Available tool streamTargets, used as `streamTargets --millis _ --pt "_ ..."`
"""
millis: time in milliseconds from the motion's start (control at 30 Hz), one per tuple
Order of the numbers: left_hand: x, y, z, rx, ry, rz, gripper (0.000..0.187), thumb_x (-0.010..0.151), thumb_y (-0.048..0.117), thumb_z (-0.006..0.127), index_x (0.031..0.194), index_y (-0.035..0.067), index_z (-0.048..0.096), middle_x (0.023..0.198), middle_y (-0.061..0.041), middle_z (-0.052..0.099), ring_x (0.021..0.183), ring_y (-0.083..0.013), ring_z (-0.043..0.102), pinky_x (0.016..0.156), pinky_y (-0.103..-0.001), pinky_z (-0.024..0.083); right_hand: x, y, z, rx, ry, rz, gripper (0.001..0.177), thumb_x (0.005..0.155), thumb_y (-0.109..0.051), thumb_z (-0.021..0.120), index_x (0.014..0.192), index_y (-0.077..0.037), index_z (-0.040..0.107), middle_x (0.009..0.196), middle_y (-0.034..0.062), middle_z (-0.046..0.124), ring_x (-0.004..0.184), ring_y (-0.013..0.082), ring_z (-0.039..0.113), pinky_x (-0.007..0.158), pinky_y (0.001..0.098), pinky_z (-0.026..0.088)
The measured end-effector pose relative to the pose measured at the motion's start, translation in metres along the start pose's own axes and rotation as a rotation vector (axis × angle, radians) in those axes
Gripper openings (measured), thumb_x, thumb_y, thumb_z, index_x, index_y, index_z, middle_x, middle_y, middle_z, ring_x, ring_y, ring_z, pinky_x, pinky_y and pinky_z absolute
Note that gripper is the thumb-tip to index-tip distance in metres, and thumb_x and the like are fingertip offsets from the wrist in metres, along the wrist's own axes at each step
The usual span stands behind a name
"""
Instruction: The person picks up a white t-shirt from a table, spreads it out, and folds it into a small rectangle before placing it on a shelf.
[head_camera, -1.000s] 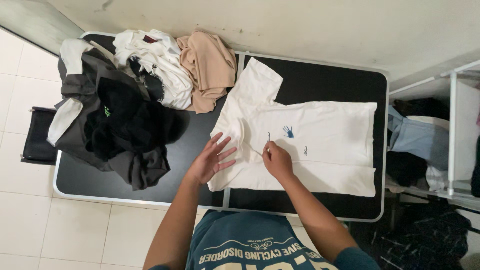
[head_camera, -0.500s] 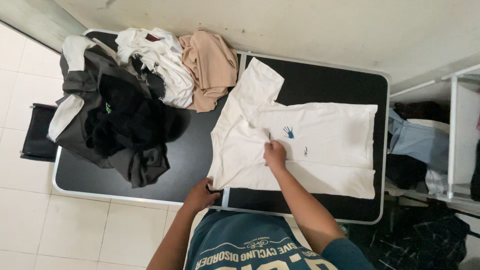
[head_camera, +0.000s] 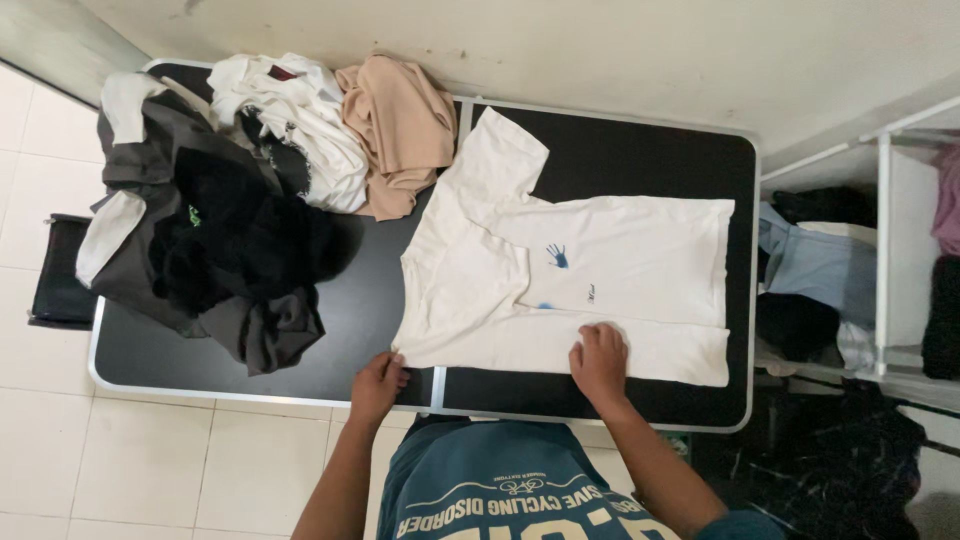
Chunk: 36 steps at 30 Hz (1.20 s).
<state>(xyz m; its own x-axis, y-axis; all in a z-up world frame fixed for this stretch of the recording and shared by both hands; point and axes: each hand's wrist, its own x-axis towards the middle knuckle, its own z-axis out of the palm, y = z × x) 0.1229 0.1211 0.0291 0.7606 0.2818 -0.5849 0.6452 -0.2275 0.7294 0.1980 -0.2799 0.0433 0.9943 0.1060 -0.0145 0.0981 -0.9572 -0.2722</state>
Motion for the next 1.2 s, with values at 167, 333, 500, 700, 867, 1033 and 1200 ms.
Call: streamTargets --millis 167,333,500,700,867,1033,1200 --pt "-0.003 0.005 0.0 0.315 0.152 0.164 0.029 0.1 0.032 0.061 0.107 0.007 0.076 0.075 -0.008 0.075 0.069 -0.0201 0.07 0.066 -0.034 0.054 -0.026 0.019 -0.027 -0.118 0.048 0.063 0.048 0.088 -0.027 0.067 0.13 -0.005 0.06 0.137 0.0237 0.05 0.132 0.0428 0.044 0.105 0.0574 0.037" --pt "-0.001 0.012 0.017 0.128 0.129 -0.002 0.033 0.093 0.034 0.066 0.114 0.009 0.068 0.072 -0.011 0.073 0.065 -0.0314 0.07 0.064 -0.042 0.056 -0.019 0.02 -0.018 -0.102 -0.02 0.082 0.055 0.089 -0.03 0.065 0.137 -0.003 0.054 0.146 0.0263 0.045 0.141 0.0435 0.037 0.113 0.0596 0.029" --pt "0.007 0.001 0.022 0.333 0.219 0.086 0.03 0.1 0.035 0.064 0.105 0.007 0.073 0.077 -0.013 0.071 0.072 -0.0311 0.069 0.072 -0.041 0.054 -0.018 0.0 0.003 -0.001 -0.093 -0.282 0.059 0.099 -0.036 0.053 0.153 -0.014 0.044 0.166 0.0177 0.025 0.154 0.0369 0.018 0.125 0.0606 0.011" --pt "0.008 0.003 0.031 0.335 0.317 0.01 0.03 0.102 0.033 0.058 0.109 0.007 0.071 0.083 -0.016 0.073 0.079 -0.0382 0.07 0.077 -0.047 0.053 -0.015 0.071 -0.003 -0.147 -0.31 -0.061 0.061 0.1 -0.04 0.044 0.157 -0.021 0.034 0.167 0.0142 0.016 0.152 0.0328 0.013 0.121 0.0576 0.006" --pt "0.005 -0.002 0.042 0.393 0.419 0.116 0.031 0.103 0.028 0.06 0.115 0.001 0.068 0.092 -0.024 0.071 0.085 -0.0458 0.067 0.077 -0.051 0.053 -0.027 0.175 -0.028 -0.22 -0.163 0.145 0.059 0.101 -0.036 0.05 0.155 -0.015 0.04 0.166 0.0188 0.025 0.154 0.036 0.02 0.123 0.0598 0.01" --pt "0.0 0.002 0.05 0.388 0.455 0.136 0.028 0.105 0.024 0.057 0.116 -0.001 0.06 0.096 -0.024 0.07 0.089 -0.045 0.066 0.078 -0.053 0.05 -0.023 0.229 -0.043 -0.138 0.151 0.196 0.045 0.104 -0.02 0.057 0.147 -0.008 0.053 0.153 0.0233 0.046 0.148 0.0423 0.038 0.123 0.0611 0.025" --pt "-0.01 0.024 0.051 0.268 0.422 0.039 0.027 0.107 0.023 0.053 0.118 -0.001 0.058 0.091 -0.021 0.07 0.077 -0.0383 0.069 0.068 -0.047 0.055 -0.002 0.243 -0.055 -0.179 0.152 0.098 0.012 0.094 -0.015 0.071 0.104 -0.008 0.067 0.144 0.0218 0.053 0.144 0.0436 0.043 0.119 0.059 0.032"
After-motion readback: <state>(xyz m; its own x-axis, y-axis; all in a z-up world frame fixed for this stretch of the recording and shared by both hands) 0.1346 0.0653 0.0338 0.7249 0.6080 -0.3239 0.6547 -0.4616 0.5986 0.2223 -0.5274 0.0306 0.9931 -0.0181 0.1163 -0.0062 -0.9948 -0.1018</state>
